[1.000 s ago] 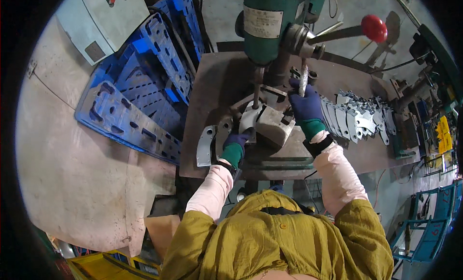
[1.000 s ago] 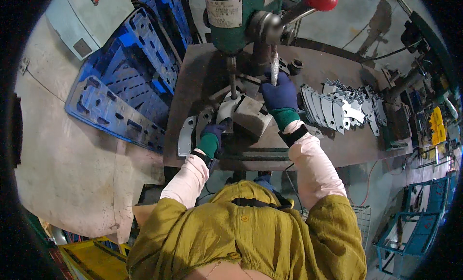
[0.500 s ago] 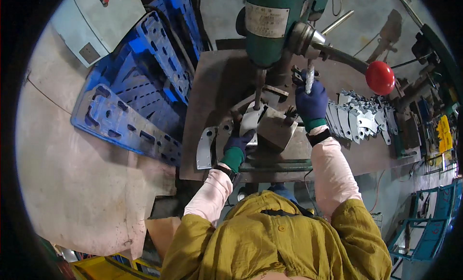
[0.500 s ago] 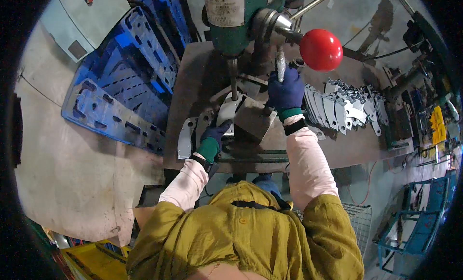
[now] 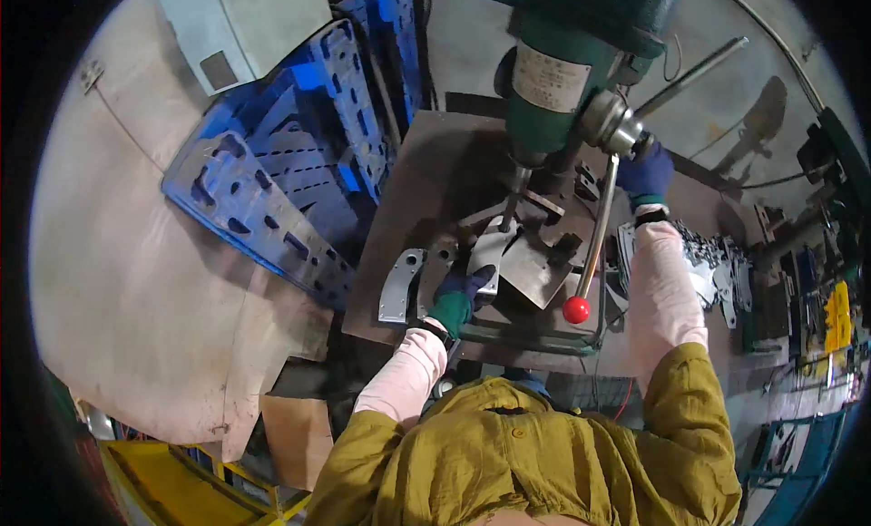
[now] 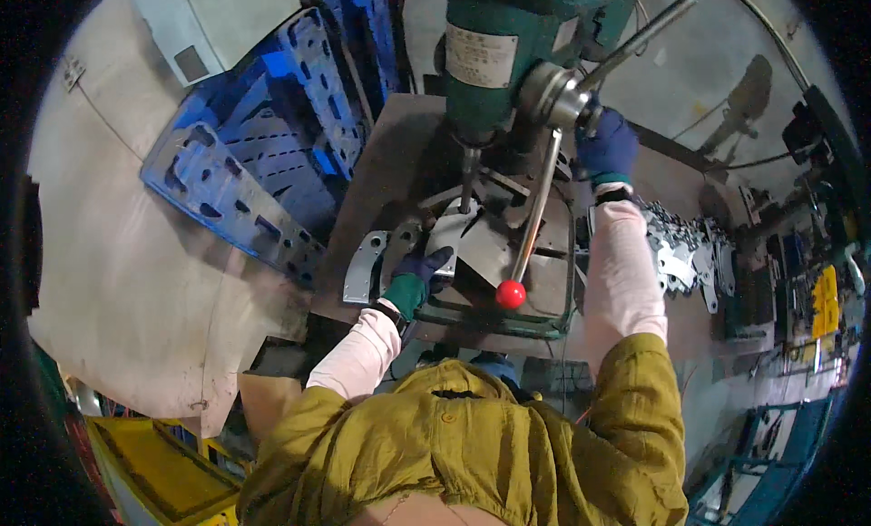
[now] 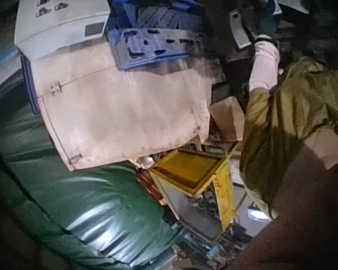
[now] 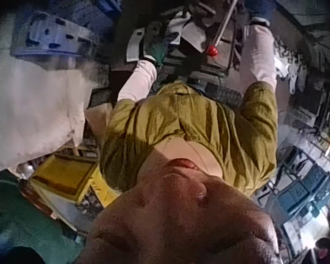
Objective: Using a drill press to process metal parts on a fabrication floor.
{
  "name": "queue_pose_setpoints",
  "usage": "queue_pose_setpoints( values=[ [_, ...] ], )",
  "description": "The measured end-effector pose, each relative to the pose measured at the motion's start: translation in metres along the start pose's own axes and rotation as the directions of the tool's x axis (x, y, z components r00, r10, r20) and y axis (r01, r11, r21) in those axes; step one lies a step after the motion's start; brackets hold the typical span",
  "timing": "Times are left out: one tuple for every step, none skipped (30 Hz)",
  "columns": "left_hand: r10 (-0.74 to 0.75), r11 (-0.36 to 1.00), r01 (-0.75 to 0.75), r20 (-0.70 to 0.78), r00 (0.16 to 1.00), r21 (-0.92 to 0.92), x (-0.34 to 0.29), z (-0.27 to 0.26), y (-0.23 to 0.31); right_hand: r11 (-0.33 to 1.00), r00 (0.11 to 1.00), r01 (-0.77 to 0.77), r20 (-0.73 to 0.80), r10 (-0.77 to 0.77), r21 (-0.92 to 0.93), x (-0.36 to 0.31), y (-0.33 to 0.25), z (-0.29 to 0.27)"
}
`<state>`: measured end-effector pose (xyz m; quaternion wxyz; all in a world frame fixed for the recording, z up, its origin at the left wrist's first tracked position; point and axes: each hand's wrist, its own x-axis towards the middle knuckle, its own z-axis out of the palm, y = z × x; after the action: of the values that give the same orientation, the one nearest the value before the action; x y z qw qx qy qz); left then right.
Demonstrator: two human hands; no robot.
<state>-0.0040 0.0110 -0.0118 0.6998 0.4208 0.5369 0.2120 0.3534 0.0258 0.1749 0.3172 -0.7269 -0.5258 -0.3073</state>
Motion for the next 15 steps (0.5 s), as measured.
queue_pose_setpoints(
  values=[
    [-0.024, 1.0, 0.024, -0.006, 1.0, 0.004, -0.001, 0.0, -0.001, 0.996, 0.995, 0.09, -0.034, -0.09, -0.007, 0.011, 0.004, -0.004],
    [-0.017, 1.0, 0.017, -0.028, 0.999, -0.001, -0.001, -0.001, 0.0, 0.984, 0.982, 0.177, -0.068, -0.178, -0.018, 0.022, 0.008, -0.008],
    [-0.012, 1.0, 0.012, -0.047, 0.999, -0.006, -0.001, -0.001, -0.001, 0.964, 0.959, 0.262, -0.1, -0.264, -0.034, 0.027, 0.008, -0.009],
    [-0.007, 1.0, 0.006, -0.065, 0.998, -0.01, -0.001, -0.002, -0.001, 0.954, 0.941, 0.296, -0.161, -0.298, -0.035, 0.027, 0.005, -0.008],
    [-0.002, 1.0, 0.001, -0.082, 0.997, -0.012, -0.002, -0.002, -0.002, 0.975, 0.967, 0.222, -0.127, -0.223, -0.017, 0.02, 0.0, -0.006],
    [0.064, 0.998, -0.065, -0.094, 0.994, -0.013, -0.005, 0.004, 0.0, 0.99, 0.985, 0.142, -0.094, -0.143, -0.017, 0.009, 0.001, -0.004],
    [0.128, 0.991, -0.13, -0.106, 0.986, -0.013, -0.011, 0.009, 0.004, 0.998, 0.996, 0.059, -0.061, -0.061, -0.02, -0.005, 0.002, 0.001],
    [0.191, 0.981, -0.194, -0.115, 0.975, -0.011, -0.017, 0.013, 0.008, 0.993, 0.994, 0.048, -0.104, -0.036, 0.107, -0.02, 0.001, 0.007],
    [0.109, 0.994, -0.107, -0.101, 0.989, 0.03, -0.021, 0.011, 0.014, 0.991, 0.996, 0.044, -0.085, -0.033, 0.127, -0.035, -0.008, 0.01],
    [0.022, 0.997, -0.016, -0.08, 0.997, 0.079, -0.022, 0.009, 0.022, 0.99, 0.997, 0.035, -0.066, -0.026, 0.137, -0.052, -0.012, 0.012],
    [-0.065, 0.989, 0.073, -0.061, 0.996, 0.132, -0.024, 0.01, 0.028, 0.99, 0.998, 0.016, -0.055, -0.008, 0.138, -0.069, -0.015, 0.013],
    [-0.066, 0.997, 0.064, -0.075, 0.995, -0.035, -0.024, 0.012, 0.021, 0.967, 0.997, 0.063, -0.054, -0.051, 0.249, -0.084, -0.024, 0.013],
    [-0.076, 0.992, 0.068, -0.08, 0.994, -0.102, -0.023, 0.01, 0.016, 0.907, 0.995, -0.075, 0.092, 0.041, 0.413, -0.093, -0.045, 0.001],
    [-0.085, 0.991, 0.077, -0.073, 0.994, -0.112, -0.021, 0.008, 0.016, 0.817, 0.964, -0.238, 0.233, 0.131, 0.526, -0.102, -0.064, -0.013],
    [-0.101, 0.993, 0.095, -0.072, 0.992, -0.074, -0.02, 0.001, 0.014, 0.598, 0.803, -0.57, 0.537, 0.26, 0.563, -0.104, -0.092, -0.038]
  ],
)
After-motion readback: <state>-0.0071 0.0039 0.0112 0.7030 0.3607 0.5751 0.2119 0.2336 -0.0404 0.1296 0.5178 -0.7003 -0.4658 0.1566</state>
